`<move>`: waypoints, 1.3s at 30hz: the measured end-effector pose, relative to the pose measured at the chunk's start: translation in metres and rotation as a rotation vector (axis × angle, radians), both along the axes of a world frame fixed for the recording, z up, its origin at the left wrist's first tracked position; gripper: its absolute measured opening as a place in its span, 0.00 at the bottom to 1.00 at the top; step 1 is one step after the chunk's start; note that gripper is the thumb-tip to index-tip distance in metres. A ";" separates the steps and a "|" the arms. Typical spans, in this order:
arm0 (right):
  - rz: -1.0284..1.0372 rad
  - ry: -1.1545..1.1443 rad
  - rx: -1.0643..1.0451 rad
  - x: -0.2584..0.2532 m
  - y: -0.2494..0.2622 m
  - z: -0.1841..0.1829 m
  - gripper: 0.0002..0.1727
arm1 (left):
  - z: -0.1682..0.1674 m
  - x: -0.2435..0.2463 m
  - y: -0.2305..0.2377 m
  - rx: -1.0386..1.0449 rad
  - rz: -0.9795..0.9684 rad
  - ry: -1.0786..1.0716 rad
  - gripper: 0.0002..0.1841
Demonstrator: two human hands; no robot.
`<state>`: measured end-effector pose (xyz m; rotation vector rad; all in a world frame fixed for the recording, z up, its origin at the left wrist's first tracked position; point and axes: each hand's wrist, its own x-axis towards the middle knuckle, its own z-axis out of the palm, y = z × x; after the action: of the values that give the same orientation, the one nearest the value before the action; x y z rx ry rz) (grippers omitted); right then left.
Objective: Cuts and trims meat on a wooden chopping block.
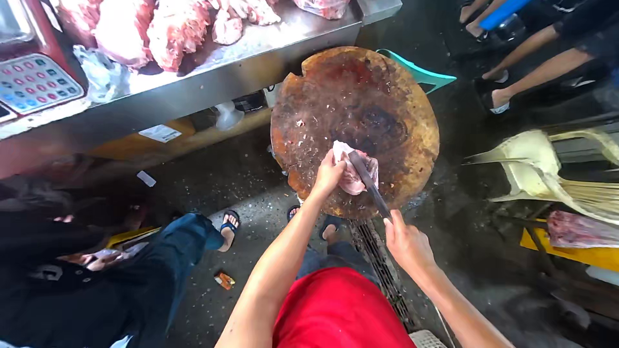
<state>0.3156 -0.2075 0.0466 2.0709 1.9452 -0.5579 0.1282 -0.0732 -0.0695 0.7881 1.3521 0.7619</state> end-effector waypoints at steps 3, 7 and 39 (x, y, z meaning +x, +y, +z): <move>0.006 -0.001 0.013 0.001 0.006 -0.002 0.22 | 0.008 -0.001 0.001 -0.004 -0.024 0.006 0.22; 0.040 -0.008 -0.011 0.002 0.022 0.000 0.23 | 0.023 0.000 0.001 -0.014 -0.059 0.021 0.20; -0.063 -0.036 -0.298 0.004 0.060 0.030 0.23 | 0.020 0.039 -0.028 -0.161 0.138 -0.065 0.37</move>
<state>0.3194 -0.1476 0.0762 1.9440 1.6649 -0.7669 0.1671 -0.1014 -0.0493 0.5435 1.4004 0.7686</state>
